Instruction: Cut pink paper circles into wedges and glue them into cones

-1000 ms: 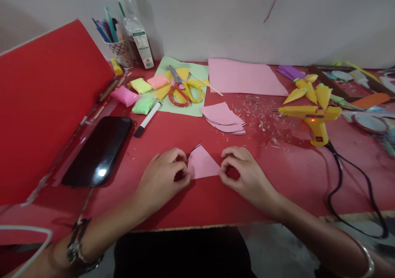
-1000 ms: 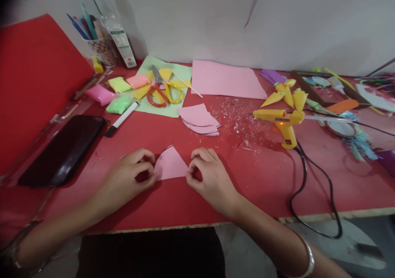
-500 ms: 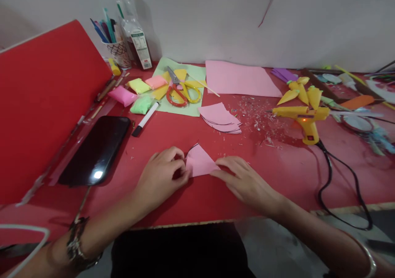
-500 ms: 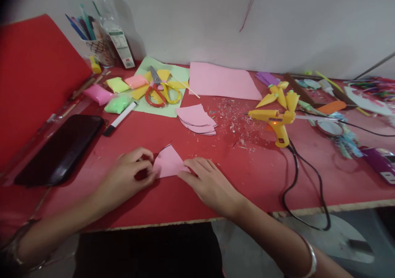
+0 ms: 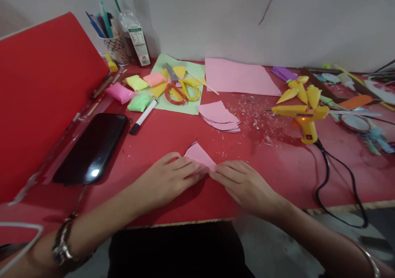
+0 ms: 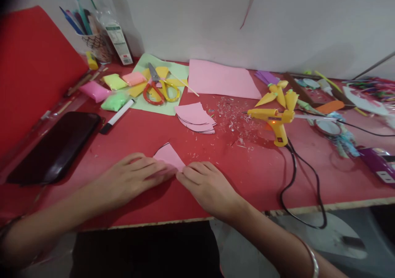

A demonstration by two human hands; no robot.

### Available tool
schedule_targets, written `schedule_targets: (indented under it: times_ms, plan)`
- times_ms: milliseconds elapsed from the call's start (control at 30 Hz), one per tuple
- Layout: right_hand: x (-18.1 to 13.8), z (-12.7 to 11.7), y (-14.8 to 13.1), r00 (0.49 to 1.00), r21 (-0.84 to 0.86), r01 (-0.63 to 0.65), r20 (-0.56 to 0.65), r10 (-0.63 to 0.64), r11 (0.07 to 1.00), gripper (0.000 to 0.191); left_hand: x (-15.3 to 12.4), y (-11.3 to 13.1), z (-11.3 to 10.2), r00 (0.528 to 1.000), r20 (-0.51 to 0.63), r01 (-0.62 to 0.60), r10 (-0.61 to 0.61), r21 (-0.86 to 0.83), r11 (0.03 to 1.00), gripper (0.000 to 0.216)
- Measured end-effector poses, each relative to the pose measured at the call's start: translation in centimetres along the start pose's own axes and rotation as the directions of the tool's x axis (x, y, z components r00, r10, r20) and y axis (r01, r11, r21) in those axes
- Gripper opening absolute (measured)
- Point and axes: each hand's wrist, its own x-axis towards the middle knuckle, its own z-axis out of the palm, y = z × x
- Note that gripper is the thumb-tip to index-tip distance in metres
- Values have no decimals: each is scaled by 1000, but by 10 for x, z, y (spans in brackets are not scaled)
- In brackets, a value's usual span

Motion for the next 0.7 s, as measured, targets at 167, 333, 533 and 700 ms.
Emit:
schedule_targets:
  times_ms: [167,333,533,700]
  plan:
    - [0,-1,0,1000,-5,-2,8,2,1000,33,-22,-6,-3,998,53,25,-26,13,1000,41]
    - [2,-3,-1,999,48,-39,39,38,998,34,-45,-7,-1,995,-28,99,-99,-3,995,44]
    - [18,-12,1,992,226,-104,100,83,968,26,-36,-5,-3,996,16,89,-89,17,996,35]
    - [42,-12,17,989,315,-87,138,45,945,40,-28,-13,-5,998,60,33,-31,-20,999,27]
